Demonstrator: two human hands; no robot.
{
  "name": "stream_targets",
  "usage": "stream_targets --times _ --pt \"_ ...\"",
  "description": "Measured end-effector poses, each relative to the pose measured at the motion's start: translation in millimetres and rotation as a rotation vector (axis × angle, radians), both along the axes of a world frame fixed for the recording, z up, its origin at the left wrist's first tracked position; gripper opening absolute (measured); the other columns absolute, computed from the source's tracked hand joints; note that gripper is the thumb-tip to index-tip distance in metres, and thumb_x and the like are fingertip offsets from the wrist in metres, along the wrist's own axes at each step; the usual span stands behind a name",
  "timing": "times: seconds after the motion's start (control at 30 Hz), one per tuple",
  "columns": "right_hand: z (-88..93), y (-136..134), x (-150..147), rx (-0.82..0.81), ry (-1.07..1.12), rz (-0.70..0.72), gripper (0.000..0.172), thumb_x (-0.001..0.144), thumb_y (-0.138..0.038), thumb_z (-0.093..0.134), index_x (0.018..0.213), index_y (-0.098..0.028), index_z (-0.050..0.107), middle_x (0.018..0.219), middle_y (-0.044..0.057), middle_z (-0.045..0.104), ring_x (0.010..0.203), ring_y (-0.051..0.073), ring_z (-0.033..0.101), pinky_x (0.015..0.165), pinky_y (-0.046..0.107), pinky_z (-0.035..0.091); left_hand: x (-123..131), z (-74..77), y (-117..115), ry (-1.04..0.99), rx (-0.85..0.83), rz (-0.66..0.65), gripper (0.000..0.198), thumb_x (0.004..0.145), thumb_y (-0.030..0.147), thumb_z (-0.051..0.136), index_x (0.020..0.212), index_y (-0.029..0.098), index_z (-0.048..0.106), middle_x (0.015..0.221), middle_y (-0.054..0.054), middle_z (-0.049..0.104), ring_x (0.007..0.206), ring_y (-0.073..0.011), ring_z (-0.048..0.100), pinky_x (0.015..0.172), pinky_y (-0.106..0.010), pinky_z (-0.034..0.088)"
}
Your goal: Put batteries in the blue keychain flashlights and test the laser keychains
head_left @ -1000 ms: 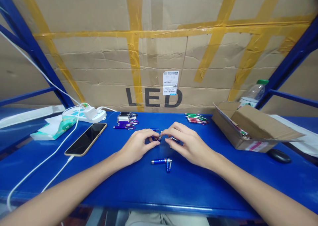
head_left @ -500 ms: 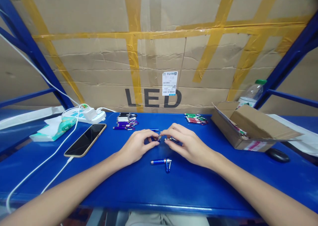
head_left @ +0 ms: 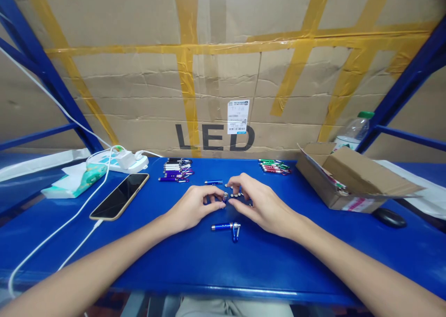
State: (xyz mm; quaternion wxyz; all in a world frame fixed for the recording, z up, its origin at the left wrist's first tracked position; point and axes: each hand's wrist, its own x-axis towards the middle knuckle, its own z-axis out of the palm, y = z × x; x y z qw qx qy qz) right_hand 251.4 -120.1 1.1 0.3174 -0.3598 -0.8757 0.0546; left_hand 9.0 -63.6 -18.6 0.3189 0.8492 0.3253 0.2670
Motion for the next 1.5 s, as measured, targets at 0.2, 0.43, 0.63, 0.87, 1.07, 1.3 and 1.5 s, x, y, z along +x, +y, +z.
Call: stream_targets --times 0.2,0.43,0.63,0.87,1.07,1.3,1.5 --pt "-0.6 -0.3 0.0 -0.004 -0.066 0.013 0.016 0.109 -0.023 0.057 0.125 -0.025 0.058 0.111 0.007 0.068 0.102 0.024 0.065 0.088 0.037 0.052 0.3 -0.1 -0.5 -0.007 -0.044 -0.005 0.022 0.096 0.036 0.073 0.108 0.019 0.082 0.088 -0.002 0.078 0.076 -0.0169 0.066 0.070 -0.026 0.049" --pt "0.0 -0.2 -1.0 -0.012 -0.066 0.014 0.010 0.110 -0.023 0.056 0.119 -0.025 0.061 0.108 0.006 0.069 0.099 0.023 0.064 0.086 0.036 0.051 1.1 -1.1 -0.8 -0.022 -0.051 -0.033 0.020 0.097 0.035 0.072 0.107 0.019 0.080 0.088 -0.001 0.078 0.077 -0.0166 0.067 0.072 -0.026 0.050" --pt "-1.4 -1.1 -3.0 -0.040 -0.005 0.034 0.010 0.112 -0.024 0.053 0.119 -0.025 0.059 0.110 0.007 0.067 0.101 0.023 0.065 0.087 0.035 0.053 1.3 2.5 -5.4 -0.054 0.038 -0.039 0.019 0.099 0.033 0.071 0.110 0.020 0.079 0.099 -0.003 0.078 0.084 -0.0174 0.066 0.076 -0.027 0.051" --pt "-5.0 -3.0 -5.8 -0.038 0.093 0.016 0.019 0.110 -0.025 0.057 0.128 -0.026 0.052 0.109 0.006 0.064 0.088 0.019 0.062 0.078 0.032 0.052 1.7 3.3 -7.4 -0.089 0.078 -0.057 0.019 0.101 0.032 0.069 0.114 0.021 0.077 0.104 -0.005 0.077 0.088 -0.0186 0.068 0.080 -0.028 0.053" --pt "-0.2 -2.9 -6.6 0.001 0.108 0.018 0.007 0.111 -0.022 0.054 0.117 -0.024 0.056 0.108 0.006 0.064 0.095 0.020 0.064 0.082 0.032 0.051 -0.3 2.4 -5.5 -0.082 0.154 -0.060 0.017 0.103 0.029 0.068 0.114 0.021 0.076 0.103 -0.005 0.076 0.091 -0.0197 0.067 0.085 -0.030 0.051" --pt "-0.5 -2.7 -6.8 -0.017 0.095 0.011 0.007 0.109 -0.022 0.056 0.116 -0.025 0.056 0.107 0.005 0.067 0.093 0.020 0.064 0.080 0.032 0.050 -0.2 3.1 -5.6 -0.076 0.178 -0.063 0.016 0.103 0.029 0.068 0.113 0.021 0.076 0.101 -0.004 0.076 0.092 -0.0196 0.067 0.086 -0.031 0.050" --pt "-4.1 6.1 0.7 -0.070 -0.121 -0.187 0.010 0.107 -0.014 0.051 0.104 -0.023 0.055 0.104 0.006 0.069 0.093 0.022 0.065 0.083 0.036 0.044 -0.2 2.0 -3.0 -0.069 0.168 0.035 0.020 0.101 0.030 0.071 0.117 0.020 0.076 0.104 -0.005 0.075 0.090 -0.0185 0.068 0.080 -0.029 0.050"
